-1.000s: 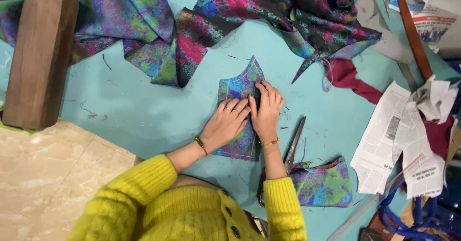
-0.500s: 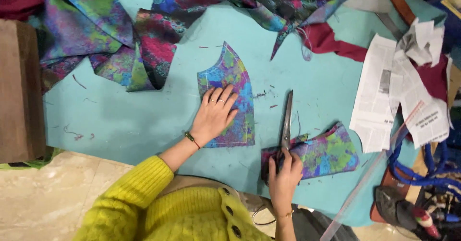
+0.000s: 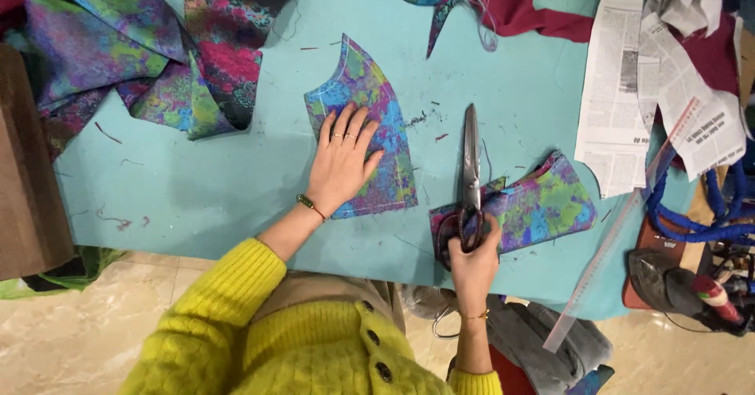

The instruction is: The person cuts a piece of colorful patterned fabric using shears on a light blue table. They then use a white chalk-like tool to mark the cut fabric piece before folding it and placing it aside.

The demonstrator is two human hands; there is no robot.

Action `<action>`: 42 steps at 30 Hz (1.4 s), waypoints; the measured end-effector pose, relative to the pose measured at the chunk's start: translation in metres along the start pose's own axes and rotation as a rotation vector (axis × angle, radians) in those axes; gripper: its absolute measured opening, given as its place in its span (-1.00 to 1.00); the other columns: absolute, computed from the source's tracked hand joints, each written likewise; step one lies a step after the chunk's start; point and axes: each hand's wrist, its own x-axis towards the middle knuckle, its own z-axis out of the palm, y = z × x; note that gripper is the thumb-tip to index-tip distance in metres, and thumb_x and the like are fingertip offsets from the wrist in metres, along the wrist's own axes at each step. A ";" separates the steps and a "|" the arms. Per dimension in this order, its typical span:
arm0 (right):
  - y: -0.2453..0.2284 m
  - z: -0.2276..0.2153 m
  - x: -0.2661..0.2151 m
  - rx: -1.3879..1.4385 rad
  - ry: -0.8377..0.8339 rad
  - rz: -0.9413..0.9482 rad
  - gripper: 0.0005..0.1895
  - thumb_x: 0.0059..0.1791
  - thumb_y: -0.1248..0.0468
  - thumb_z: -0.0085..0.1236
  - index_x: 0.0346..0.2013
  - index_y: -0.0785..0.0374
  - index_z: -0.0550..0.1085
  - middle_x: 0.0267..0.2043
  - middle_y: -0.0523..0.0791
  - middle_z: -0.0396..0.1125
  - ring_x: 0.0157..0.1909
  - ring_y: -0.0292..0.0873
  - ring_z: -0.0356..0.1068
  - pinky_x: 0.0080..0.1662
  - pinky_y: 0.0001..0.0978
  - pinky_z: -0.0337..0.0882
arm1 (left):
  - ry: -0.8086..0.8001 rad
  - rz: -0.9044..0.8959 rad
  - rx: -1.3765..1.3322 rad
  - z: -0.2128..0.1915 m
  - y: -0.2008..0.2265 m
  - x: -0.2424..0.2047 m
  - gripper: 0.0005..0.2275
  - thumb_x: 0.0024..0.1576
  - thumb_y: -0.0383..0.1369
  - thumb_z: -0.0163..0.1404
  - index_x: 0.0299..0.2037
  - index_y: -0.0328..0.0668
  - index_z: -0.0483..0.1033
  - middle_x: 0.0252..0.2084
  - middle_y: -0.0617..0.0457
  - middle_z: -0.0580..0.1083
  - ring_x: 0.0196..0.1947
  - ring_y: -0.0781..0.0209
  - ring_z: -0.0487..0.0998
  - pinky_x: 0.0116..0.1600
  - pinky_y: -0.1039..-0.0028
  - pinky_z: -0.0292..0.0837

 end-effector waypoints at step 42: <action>0.023 -0.029 -0.101 0.853 -0.949 0.052 -0.37 0.09 -0.13 -0.11 0.15 0.35 0.41 -0.52 -0.22 -0.03 -0.56 -0.35 -0.15 -0.45 -0.43 -0.11 | -0.010 0.113 -0.120 -0.004 -0.014 -0.004 -0.53 0.17 -0.27 -0.08 0.31 -0.16 0.42 0.44 -0.11 0.28 0.45 -0.14 0.19 0.48 -0.07 0.04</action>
